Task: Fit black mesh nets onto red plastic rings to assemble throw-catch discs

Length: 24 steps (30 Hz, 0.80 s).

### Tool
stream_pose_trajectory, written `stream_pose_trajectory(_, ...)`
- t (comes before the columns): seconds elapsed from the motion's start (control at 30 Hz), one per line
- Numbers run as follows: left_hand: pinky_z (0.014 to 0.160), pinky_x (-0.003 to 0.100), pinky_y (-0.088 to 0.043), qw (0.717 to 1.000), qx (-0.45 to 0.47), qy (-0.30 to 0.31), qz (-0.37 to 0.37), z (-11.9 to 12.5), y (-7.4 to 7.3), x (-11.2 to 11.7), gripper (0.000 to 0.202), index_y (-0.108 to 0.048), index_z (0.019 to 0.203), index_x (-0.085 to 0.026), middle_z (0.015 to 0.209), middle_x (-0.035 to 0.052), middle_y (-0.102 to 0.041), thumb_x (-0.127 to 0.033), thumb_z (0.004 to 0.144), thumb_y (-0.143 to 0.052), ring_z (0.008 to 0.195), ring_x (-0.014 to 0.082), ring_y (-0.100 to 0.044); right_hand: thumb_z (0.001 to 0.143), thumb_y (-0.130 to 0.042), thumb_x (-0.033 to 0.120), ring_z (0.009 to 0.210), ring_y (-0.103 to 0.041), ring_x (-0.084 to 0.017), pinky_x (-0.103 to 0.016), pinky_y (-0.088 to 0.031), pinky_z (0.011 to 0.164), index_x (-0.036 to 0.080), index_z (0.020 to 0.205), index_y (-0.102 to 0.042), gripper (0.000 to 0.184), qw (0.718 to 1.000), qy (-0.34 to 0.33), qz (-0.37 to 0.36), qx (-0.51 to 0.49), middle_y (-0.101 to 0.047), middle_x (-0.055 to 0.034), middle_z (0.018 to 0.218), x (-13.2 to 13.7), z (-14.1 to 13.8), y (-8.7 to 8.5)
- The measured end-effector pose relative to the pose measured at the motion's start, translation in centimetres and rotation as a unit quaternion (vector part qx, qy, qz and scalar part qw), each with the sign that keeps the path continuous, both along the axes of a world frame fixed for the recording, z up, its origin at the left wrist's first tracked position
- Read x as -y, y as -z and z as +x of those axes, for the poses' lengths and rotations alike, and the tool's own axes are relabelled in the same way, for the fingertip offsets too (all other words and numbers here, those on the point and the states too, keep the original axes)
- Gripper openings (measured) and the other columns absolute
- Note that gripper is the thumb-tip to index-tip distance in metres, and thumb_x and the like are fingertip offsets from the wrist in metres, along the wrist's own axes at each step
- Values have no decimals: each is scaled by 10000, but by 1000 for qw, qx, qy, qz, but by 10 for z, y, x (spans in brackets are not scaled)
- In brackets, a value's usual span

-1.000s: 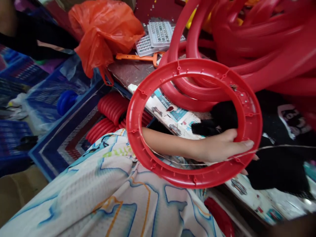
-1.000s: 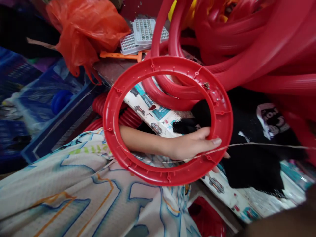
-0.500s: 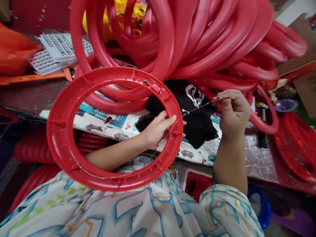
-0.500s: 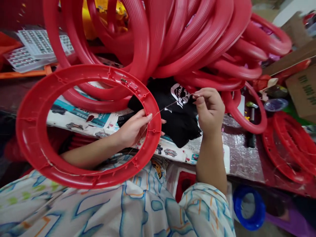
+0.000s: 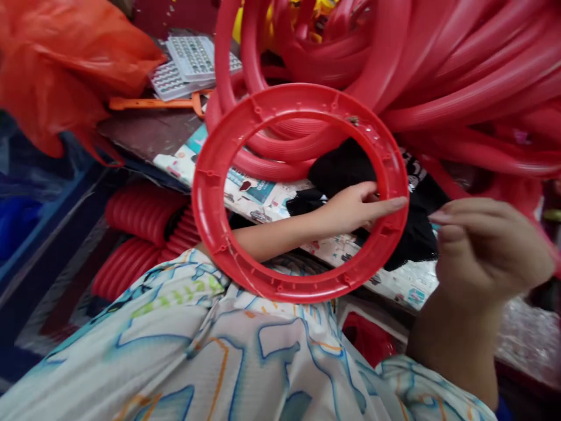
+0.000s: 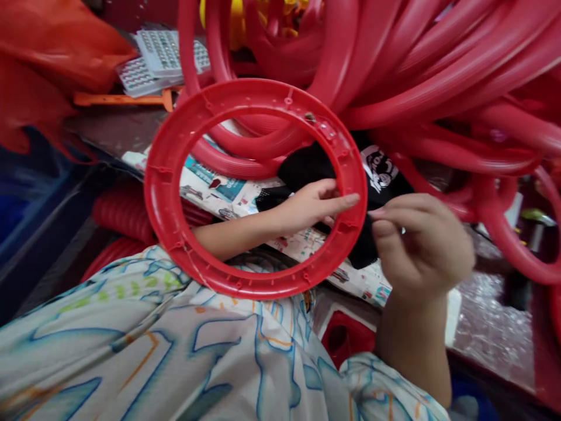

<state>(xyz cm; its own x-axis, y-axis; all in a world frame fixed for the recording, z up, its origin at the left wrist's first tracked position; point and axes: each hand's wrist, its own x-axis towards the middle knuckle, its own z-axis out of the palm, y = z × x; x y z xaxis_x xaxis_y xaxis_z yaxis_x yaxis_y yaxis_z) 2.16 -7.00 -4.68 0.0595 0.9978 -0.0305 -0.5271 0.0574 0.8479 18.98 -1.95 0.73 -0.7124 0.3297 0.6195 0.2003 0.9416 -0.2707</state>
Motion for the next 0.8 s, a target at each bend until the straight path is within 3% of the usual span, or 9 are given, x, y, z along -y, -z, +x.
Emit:
stream_pose_trajectory(0.1,489,216,-436,994,-107,23,19,-4,5,-2,439,-558,885,-151,644,0,-571,-577,805,-625,530,103,-539,788,-683,58,808,-590,-188,-348,-481,708,194,964,-610,234,996,-82,29,34,-630,-70,851,36,-26,0)
stream_pose_trajectory(0.27,416,213,-379,990,-141,19,-13,-8,7,0,528,-516,882,-175,580,-7,-561,-680,759,-611,442,102,-507,901,-582,226,823,-611,-207,-358,-516,726,139,929,-626,102,964,-172,-47,196,-665,-90,871,86,-60,8)
stream_pose_trajectory(0.4,397,213,-369,988,-149,27,-17,-9,4,3,495,-477,832,-182,568,-30,-507,-666,806,-575,398,77,-468,961,-462,279,756,-647,-229,-365,-495,649,159,880,-662,247,906,-196,-70,369,-679,-63,814,95,-77,12)
stream_pose_trajectory(0.53,384,196,-340,989,-133,50,-33,-14,0,4,383,-487,826,-173,591,-32,-511,-546,871,-567,391,62,-467,924,-560,371,779,-673,-214,-324,-492,650,163,1007,-655,243,850,-240,-127,451,-708,-51,881,93,-83,11)
stream_pose_trajectory(0.6,413,183,-372,990,-103,78,-57,-18,-2,7,268,-511,869,-158,573,-40,-519,-421,917,-535,397,65,-495,910,-592,340,754,-672,-194,-295,-469,615,161,1080,-636,251,851,-254,-121,444,-714,-39,877,94,-82,14)
stream_pose_trajectory(0.67,464,181,-430,989,-72,100,-87,-25,-2,15,181,-531,1002,-150,575,-45,-547,-315,937,-497,425,76,-543,915,-566,221,709,-658,-182,-286,-425,567,154,1097,-631,205,873,-248,-71,414,-710,-30,845,96,-78,19)
stream_pose_trajectory(0.73,526,203,-494,986,-38,105,-120,-36,4,29,246,-510,1148,-150,620,-30,-605,-267,933,-484,475,93,-599,912,-514,130,665,-636,-177,-290,-385,541,144,1101,-629,222,898,-240,-13,368,-699,-24,801,96,-74,23)
stream_pose_trajectory(0.8,578,245,-542,982,5,108,-152,-54,13,51,287,-525,1154,-136,723,29,-676,-297,918,-491,556,126,-661,922,-461,106,635,-619,-168,-289,-363,526,145,1111,-625,253,913,-237,10,332,-688,-14,765,95,-68,26)
